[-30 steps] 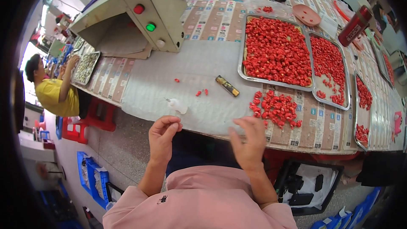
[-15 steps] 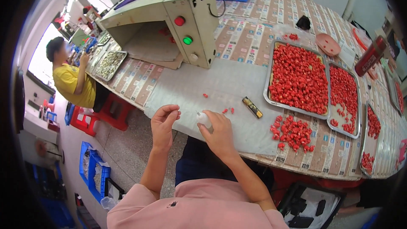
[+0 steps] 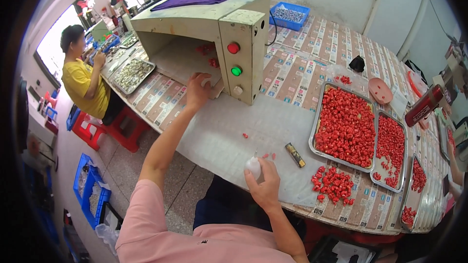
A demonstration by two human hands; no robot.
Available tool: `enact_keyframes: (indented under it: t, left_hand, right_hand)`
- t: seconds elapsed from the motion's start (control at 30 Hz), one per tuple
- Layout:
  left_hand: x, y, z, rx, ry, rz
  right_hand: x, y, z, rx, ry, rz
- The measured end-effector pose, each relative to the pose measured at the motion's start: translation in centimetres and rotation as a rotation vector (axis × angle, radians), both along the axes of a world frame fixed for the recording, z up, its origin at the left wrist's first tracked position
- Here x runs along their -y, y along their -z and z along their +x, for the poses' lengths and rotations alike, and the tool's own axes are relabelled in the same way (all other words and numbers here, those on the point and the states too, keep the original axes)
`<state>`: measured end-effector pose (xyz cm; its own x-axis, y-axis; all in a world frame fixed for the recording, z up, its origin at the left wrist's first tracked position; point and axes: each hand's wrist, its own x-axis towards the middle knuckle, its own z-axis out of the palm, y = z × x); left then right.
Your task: The person assembles small red decorative pieces by applying glue from a bottle and pressing components together by hand on the work table.
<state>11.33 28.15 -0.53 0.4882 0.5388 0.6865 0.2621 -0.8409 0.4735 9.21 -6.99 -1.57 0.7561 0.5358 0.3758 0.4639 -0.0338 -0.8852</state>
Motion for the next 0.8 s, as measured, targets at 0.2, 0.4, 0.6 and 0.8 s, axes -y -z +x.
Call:
enact_keyframes:
  t: [0.2, 0.4, 0.6, 0.8]
  left_hand:
    - [-6.5, 0.7, 5.1, -0.059, 0.087, 0.039]
    - [-7.0, 0.8, 8.2, -0.236, 0.011, -0.059]
    - [-10.4, 4.1, 7.6, -0.064, 0.131, 0.075]
    - [-10.3, 6.0, 3.8, 0.03, 0.165, -0.086]
  right_hand:
    - [-0.4, -0.4, -0.2, -0.014, 0.027, -0.034]
    - [-0.2, -0.3, 0.3, 0.046, 0.104, -0.081]
    - [-0.1, -0.5, 0.1, 0.054, 0.052, -0.042]
    - [0.3, 0.3, -0.1, 0.057, 0.01, 0.007]
